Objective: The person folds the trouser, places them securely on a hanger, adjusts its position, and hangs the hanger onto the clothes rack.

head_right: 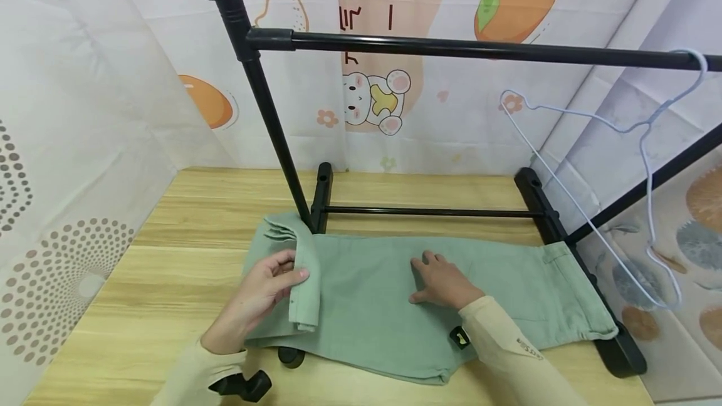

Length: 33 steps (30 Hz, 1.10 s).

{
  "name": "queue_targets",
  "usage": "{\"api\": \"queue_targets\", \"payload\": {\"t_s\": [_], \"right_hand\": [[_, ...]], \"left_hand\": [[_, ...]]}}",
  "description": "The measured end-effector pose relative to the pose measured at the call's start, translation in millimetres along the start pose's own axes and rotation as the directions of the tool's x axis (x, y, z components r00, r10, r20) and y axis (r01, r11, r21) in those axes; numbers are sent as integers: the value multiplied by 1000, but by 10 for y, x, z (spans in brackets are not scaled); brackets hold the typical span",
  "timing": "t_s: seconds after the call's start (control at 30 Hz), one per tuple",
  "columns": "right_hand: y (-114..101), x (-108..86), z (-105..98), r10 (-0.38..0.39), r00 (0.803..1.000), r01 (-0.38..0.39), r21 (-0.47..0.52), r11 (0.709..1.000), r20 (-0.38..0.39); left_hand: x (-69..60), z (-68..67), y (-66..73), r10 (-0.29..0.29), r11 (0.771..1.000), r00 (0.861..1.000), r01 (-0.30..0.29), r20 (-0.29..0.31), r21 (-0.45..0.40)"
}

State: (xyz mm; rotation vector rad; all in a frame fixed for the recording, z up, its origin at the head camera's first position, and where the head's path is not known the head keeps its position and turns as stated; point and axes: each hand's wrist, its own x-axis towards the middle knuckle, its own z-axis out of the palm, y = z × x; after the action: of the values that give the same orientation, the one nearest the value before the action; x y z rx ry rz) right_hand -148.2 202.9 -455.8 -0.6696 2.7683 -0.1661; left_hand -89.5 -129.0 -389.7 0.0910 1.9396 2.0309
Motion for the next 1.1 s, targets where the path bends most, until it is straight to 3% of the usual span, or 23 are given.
{"api": "queue_targets", "payload": {"t_s": [0.27,0.5,1.1], "right_hand": [[-9,-3,19,9,1000,-9,5,1000,-2],[-5,8,12,4,1000,-4,-1,1000,-9],[-139,24,-72,-47,994,65,186,980,-101]], "left_hand": [[56,164,10,16,1000,999,-16,32,-5],[98,297,-24,28,999,992,-23,124,-40],[132,431,-119,-23,999,991,27,128,-30]]}}
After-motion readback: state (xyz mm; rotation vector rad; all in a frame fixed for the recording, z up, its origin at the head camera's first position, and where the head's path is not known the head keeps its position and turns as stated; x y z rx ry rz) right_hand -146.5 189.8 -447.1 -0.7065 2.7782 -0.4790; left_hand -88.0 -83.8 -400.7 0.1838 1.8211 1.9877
